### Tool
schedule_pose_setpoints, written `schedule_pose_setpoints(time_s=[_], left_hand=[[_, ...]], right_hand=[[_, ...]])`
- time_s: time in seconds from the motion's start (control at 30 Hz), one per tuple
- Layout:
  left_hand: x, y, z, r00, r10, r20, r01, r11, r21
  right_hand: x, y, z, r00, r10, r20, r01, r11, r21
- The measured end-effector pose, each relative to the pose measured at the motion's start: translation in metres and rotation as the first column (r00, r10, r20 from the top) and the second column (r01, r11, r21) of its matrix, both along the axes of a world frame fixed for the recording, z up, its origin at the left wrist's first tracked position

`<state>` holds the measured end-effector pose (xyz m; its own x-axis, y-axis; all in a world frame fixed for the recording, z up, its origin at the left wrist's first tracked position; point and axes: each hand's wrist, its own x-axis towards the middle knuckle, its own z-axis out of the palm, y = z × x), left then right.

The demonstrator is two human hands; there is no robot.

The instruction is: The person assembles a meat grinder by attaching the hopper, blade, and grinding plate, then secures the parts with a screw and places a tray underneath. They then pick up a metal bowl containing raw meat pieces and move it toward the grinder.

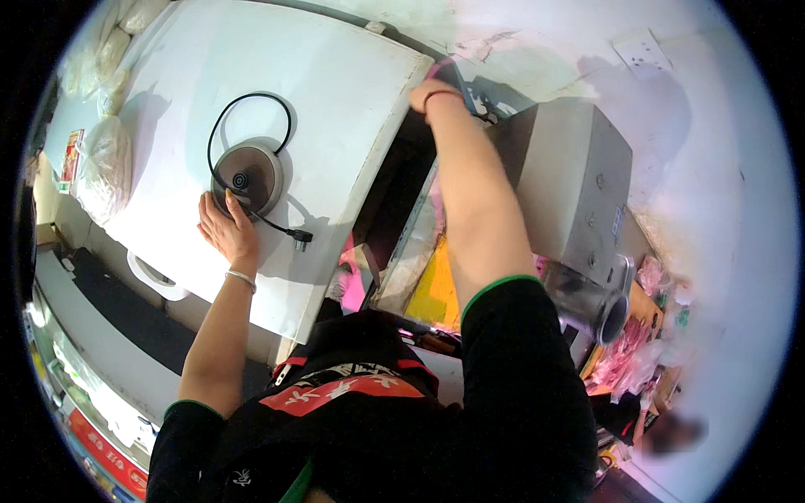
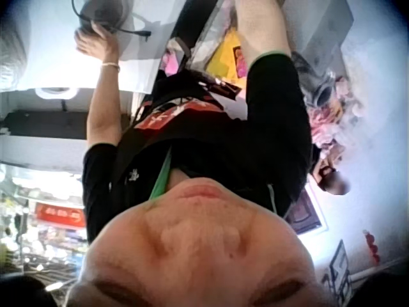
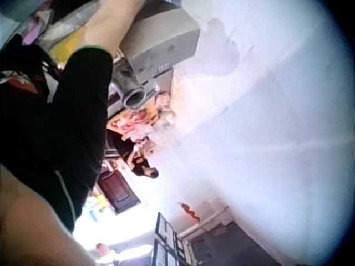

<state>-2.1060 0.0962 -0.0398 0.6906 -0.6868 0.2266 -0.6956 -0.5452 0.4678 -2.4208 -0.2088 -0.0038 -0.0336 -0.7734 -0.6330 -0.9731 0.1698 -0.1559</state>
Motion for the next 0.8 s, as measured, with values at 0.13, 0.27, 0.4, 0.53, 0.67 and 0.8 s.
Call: schedule_pose_setpoints(time_s=[0.13, 0.27, 0.4, 0.53, 0.67, 0.8], left_hand=[[-0.001, -0.001, 0.001, 0.999, -0.025, -0.026, 0.025, 0.999, -0.028], [0.002, 0.0, -0.01, 1.0, -0.025, -0.012, 0.023, 0.991, -0.13], [0.002, 0.0, -0.013, 1.0, -0.025, -0.018, 0.022, 0.989, -0.148], [0.0, 0.002, -0.011, 0.999, -0.028, -0.045, 0.02, 0.987, -0.16], [0.007, 0.003, -0.015, 0.991, -0.081, -0.107, 0.053, 0.967, -0.247], [-0.007, 0.044, 0.006, 0.939, -0.269, -0.216, 0.139, 0.868, -0.477]], right_hand=[[0.021, 0.077, -0.008, 0.964, -0.179, 0.197, 0.118, 0.951, 0.285], [0.044, 0.158, 0.012, 0.986, 0.167, -0.009, -0.156, 0.937, 0.312], [0.024, 0.234, 0.022, 0.809, 0.549, -0.212, -0.517, 0.835, 0.188], [0.005, 0.277, 0.036, 0.787, 0.585, -0.197, -0.545, 0.808, 0.222], [0.011, 0.305, 0.062, 0.778, 0.598, -0.194, -0.594, 0.8, 0.084], [-0.003, 0.325, 0.101, 0.759, 0.646, -0.083, -0.652, 0.754, -0.081]])
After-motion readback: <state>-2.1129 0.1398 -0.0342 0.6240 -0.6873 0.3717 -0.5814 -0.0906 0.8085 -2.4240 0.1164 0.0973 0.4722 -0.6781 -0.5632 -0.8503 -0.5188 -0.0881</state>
